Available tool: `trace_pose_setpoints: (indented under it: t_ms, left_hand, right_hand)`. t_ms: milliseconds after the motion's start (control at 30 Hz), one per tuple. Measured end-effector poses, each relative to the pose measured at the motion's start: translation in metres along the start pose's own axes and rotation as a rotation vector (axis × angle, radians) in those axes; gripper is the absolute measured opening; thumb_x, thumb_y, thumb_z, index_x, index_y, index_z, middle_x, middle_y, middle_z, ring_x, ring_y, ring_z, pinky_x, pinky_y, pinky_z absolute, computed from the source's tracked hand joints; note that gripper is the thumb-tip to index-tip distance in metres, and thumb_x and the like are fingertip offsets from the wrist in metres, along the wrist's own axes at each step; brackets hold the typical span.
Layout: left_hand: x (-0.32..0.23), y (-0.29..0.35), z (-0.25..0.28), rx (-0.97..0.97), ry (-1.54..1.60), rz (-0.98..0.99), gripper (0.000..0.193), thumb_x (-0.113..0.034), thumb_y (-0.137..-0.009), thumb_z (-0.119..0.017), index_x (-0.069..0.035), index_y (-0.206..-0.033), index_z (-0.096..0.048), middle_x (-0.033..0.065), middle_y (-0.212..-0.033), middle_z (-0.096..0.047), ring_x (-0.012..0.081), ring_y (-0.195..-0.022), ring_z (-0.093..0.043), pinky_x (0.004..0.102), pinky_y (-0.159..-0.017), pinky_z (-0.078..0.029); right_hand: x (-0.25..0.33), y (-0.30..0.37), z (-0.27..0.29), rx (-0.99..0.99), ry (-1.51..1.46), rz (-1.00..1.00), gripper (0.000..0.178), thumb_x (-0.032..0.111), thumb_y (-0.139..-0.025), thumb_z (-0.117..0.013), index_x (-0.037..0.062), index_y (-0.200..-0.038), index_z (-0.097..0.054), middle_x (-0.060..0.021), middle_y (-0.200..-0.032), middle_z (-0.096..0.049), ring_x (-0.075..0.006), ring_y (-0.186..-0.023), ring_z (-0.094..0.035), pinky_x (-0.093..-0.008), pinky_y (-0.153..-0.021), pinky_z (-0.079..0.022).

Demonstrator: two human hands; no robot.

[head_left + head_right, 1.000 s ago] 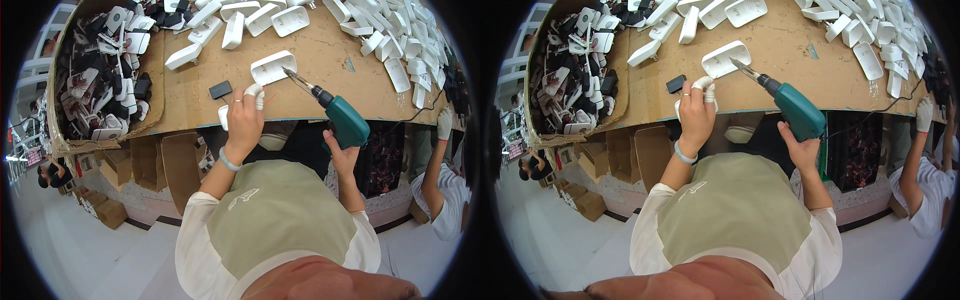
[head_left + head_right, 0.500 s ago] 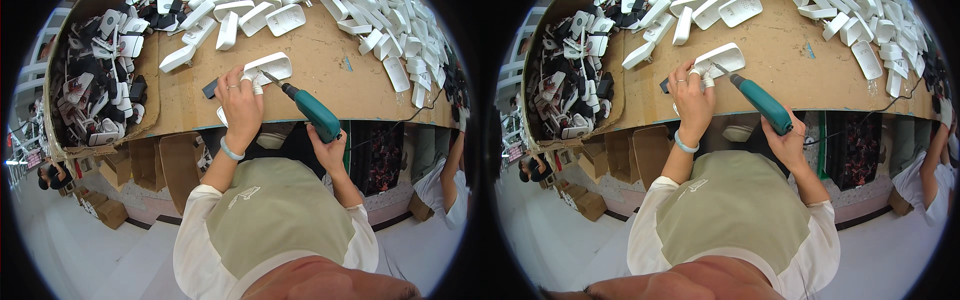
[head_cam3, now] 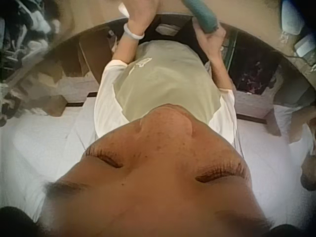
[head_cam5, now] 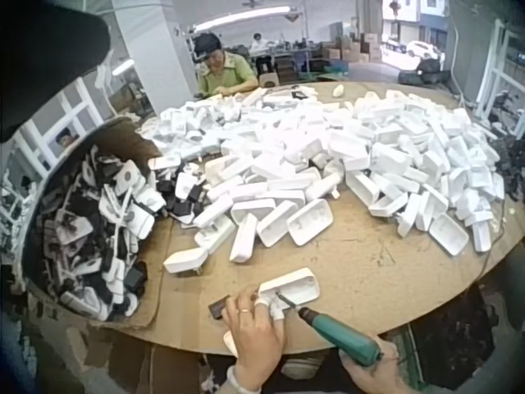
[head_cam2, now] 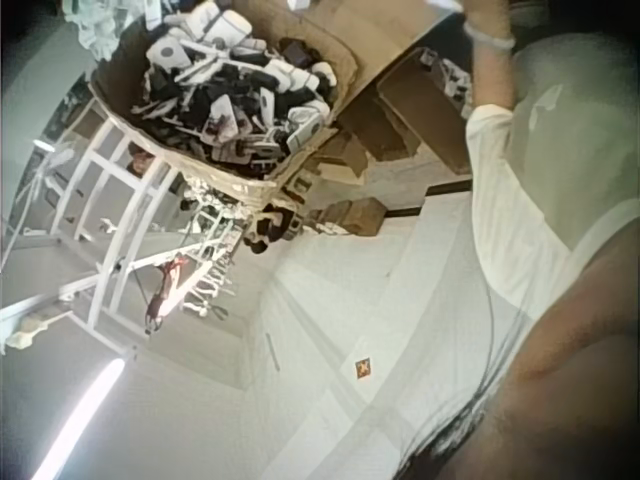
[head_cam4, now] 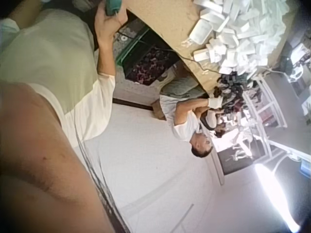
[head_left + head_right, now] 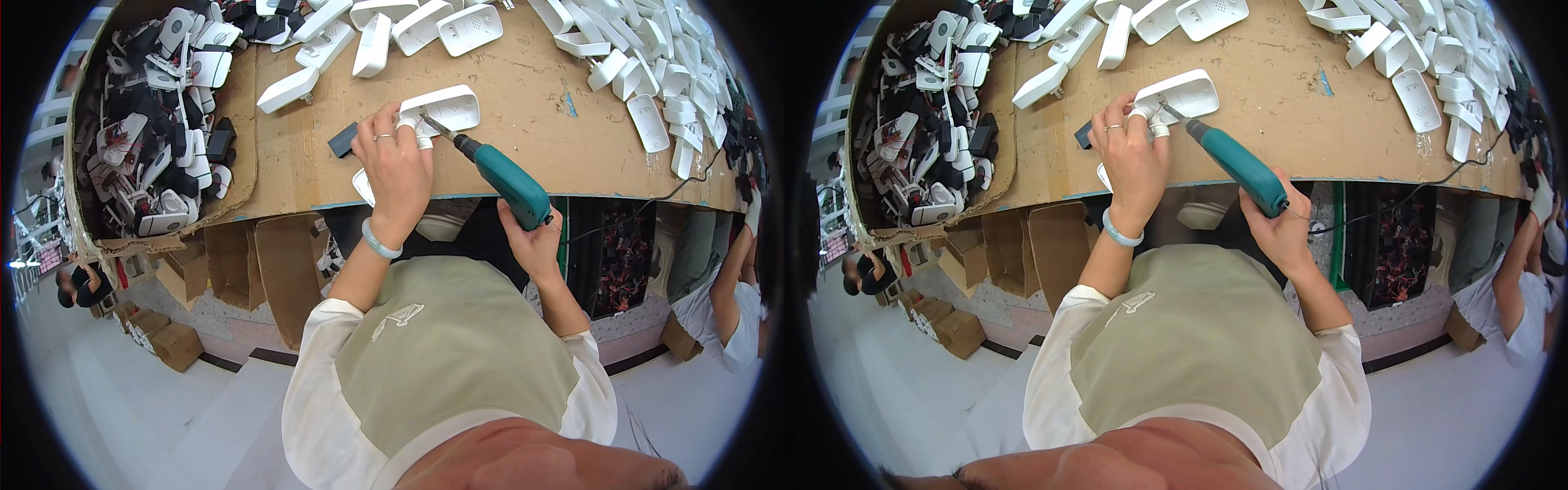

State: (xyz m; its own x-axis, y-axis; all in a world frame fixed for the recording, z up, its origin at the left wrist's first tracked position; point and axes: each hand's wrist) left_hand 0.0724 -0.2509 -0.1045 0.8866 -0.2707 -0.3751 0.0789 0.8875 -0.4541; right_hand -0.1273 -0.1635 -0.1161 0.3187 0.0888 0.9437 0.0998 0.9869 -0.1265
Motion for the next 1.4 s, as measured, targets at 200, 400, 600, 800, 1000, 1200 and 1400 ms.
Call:
trace_pose_setpoints:
  t_ms: [200, 400, 600, 800, 1000, 1200, 1400]
  left_hand:
    - [-0.002, -0.001, 0.002, 0.009, 0.004, 0.011, 0.027, -0.008, -0.072, -0.079, 0.007, -0.087, -0.064, 0.0188, -0.126, -0.056, 0.0368, -0.113, -0.049, 0.0502, -0.094, -0.037]
    - [-0.003, -0.002, 0.002, 0.015, -0.016, 0.019, 0.027, -0.007, -0.070, -0.079, 0.007, -0.086, -0.063, 0.0188, -0.127, -0.056, 0.0369, -0.114, -0.049, 0.0503, -0.095, -0.036]
    - [-0.004, -0.001, -0.001, 0.007, -0.020, 0.016, 0.027, -0.005, -0.069, -0.079, 0.007, -0.087, -0.063, 0.0192, -0.128, -0.055, 0.0369, -0.113, -0.049, 0.0500, -0.095, -0.036]
    - [-0.003, -0.001, -0.003, -0.004, -0.035, -0.003, 0.026, -0.004, -0.069, -0.078, 0.008, -0.086, -0.062, 0.0209, -0.127, -0.055, 0.0368, -0.112, -0.050, 0.0493, -0.093, -0.037]
    - [-0.006, -0.002, -0.004, -0.016, -0.016, -0.009, 0.027, -0.003, -0.068, -0.078, 0.008, -0.087, -0.062, 0.0217, -0.127, -0.055, 0.0372, -0.112, -0.050, 0.0490, -0.093, -0.038]
    - [-0.006, -0.003, -0.004, -0.012, -0.039, -0.016, 0.027, -0.002, -0.069, -0.077, 0.009, -0.088, -0.062, 0.0222, -0.128, -0.055, 0.0374, -0.112, -0.050, 0.0490, -0.093, -0.038]
    - [-0.006, -0.003, -0.005, -0.003, -0.056, -0.018, 0.025, 0.000, -0.069, -0.075, 0.009, -0.088, -0.062, 0.0231, -0.128, -0.054, 0.0379, -0.111, -0.049, 0.0492, -0.093, -0.038]
  right_hand:
    - [-0.002, 0.002, 0.000, -0.007, -0.002, -0.005, 0.015, -0.001, -0.085, -0.071, -0.0013, -0.100, -0.065, -0.0076, -0.079, -0.063, -0.0121, -0.067, -0.058, -0.0251, -0.066, -0.047]
    - [-0.001, 0.001, 0.001, -0.007, 0.010, -0.003, 0.015, -0.001, -0.085, -0.070, -0.0010, -0.099, -0.065, -0.0075, -0.079, -0.063, -0.0119, -0.067, -0.058, -0.0250, -0.066, -0.047]
    - [0.002, 0.001, 0.002, -0.005, 0.020, 0.009, 0.016, -0.002, -0.086, -0.070, -0.0005, -0.100, -0.065, -0.0074, -0.079, -0.064, -0.0114, -0.067, -0.058, -0.0249, -0.066, -0.048]
    - [0.006, -0.001, 0.002, 0.002, 0.032, 0.030, 0.018, -0.003, -0.085, -0.070, -0.0009, -0.102, -0.065, -0.0080, -0.081, -0.064, -0.0117, -0.069, -0.059, -0.0248, -0.066, -0.048]
    - [0.004, -0.002, 0.003, -0.006, 0.036, 0.050, 0.018, -0.003, -0.085, -0.070, -0.0011, -0.102, -0.064, -0.0089, -0.082, -0.064, -0.0139, -0.068, -0.060, -0.0252, -0.067, -0.048]
    - [0.003, 0.002, 0.004, -0.003, 0.035, 0.014, 0.018, -0.002, -0.085, -0.071, -0.0009, -0.102, -0.065, -0.0093, -0.082, -0.064, -0.0148, -0.068, -0.060, -0.0260, -0.067, -0.049]
    - [0.008, 0.007, 0.011, -0.053, -0.012, -0.067, 0.018, 0.000, -0.086, -0.073, -0.0017, -0.102, -0.067, -0.0069, -0.087, -0.069, -0.0105, -0.073, -0.062, -0.0244, -0.069, -0.049]
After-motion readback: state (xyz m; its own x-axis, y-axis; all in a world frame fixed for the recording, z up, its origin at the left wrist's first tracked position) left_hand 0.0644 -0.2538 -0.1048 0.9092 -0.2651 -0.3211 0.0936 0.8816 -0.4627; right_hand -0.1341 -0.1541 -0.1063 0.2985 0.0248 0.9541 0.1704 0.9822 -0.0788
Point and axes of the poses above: each hand's wrist, its own y-axis away from the middle knuckle, its own z-axis out of the back of the hand, x = y × z
